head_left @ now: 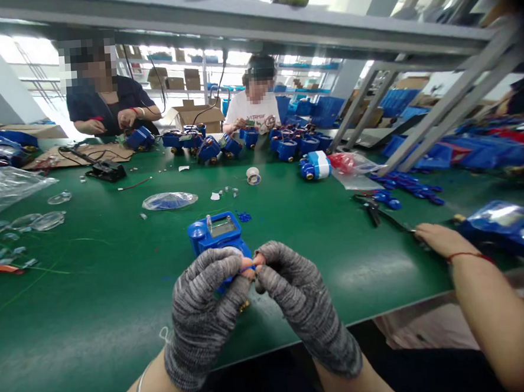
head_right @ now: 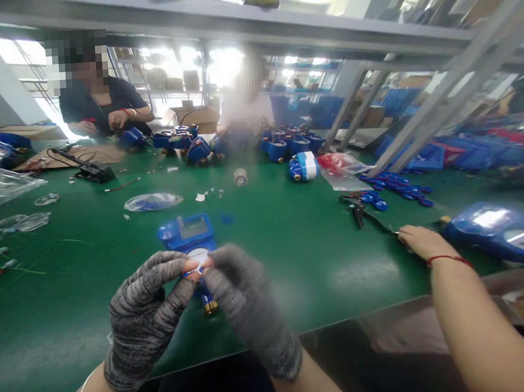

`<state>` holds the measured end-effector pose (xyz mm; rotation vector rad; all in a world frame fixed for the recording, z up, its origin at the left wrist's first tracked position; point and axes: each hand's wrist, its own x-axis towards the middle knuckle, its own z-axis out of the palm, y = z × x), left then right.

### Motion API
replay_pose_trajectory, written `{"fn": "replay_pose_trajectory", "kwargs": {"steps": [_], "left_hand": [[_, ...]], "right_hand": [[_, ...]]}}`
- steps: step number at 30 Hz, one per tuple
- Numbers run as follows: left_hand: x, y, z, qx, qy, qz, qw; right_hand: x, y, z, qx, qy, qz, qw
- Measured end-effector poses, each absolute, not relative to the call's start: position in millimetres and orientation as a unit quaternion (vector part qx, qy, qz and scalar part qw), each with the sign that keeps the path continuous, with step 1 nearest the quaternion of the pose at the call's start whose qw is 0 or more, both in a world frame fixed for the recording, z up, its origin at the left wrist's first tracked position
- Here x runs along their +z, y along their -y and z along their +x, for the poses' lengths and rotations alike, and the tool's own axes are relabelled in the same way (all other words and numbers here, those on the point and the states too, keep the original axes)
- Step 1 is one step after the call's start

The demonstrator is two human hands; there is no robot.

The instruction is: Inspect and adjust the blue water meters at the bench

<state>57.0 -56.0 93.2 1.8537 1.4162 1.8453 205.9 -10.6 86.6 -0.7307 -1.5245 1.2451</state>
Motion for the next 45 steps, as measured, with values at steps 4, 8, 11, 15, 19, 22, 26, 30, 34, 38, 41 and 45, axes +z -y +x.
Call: {"fn": "replay_pose_trajectory", "kwargs": {"steps": [4,8,11,15,19,22,26,30,34,38,41,45], "left_hand": [[82.5,66.7,68.4,0.625,-0.485,0.601,0.113],[73.3,76.5,84.8,0.649,-0.482,0.547,0.214],[67.2,80.9,100.4,0.667,-0.481,0.511,0.25],[64.2,83.9,118.3,0.668,-0.48,0.494,0.282],[69.5,85.5,128.5,0.66,-0.466,0.48,0.341],[74.2,84.9,132.3,0.651,-0.439,0.463,0.412],[75.6,83.2,136.1,0.639,-0.444,0.462,0.426],[75.6,81.9,141.6,0.63,-0.447,0.456,0.442],[74.5,80.7,146.0,0.628,-0.412,0.407,0.52],[68.4,78.6,147.2,0.612,-0.359,0.352,0.611],[63.4,76.3,146.5,0.613,-0.347,0.32,0.634],[58.4,74.3,143.5,0.613,-0.343,0.294,0.649]], "right_hand": [[81.7,26.1,215.9,0.493,0.638,-0.317,0.5],[77.7,40.3,228.2,0.398,0.683,-0.334,0.513],[73.3,47.9,236.4,0.264,0.723,-0.334,0.544],[68.2,53.3,247.2,0.154,0.756,-0.331,0.544],[65.3,58.0,255.5,0.121,0.757,-0.343,0.542],[63.2,61.3,258.9,0.099,0.758,-0.351,0.541],[60.8,62.1,262.5,0.086,0.756,-0.354,0.543],[59.9,62.2,267.3,0.084,0.751,-0.362,0.546],[57.5,63.9,272.8,0.174,0.729,-0.379,0.543],[52.2,62.3,282.1,0.29,0.657,-0.418,0.557],[44.5,57.5,298.9,0.34,0.612,-0.443,0.56],[28.2,53.2,345.2,0.315,0.606,-0.486,0.546]]}}
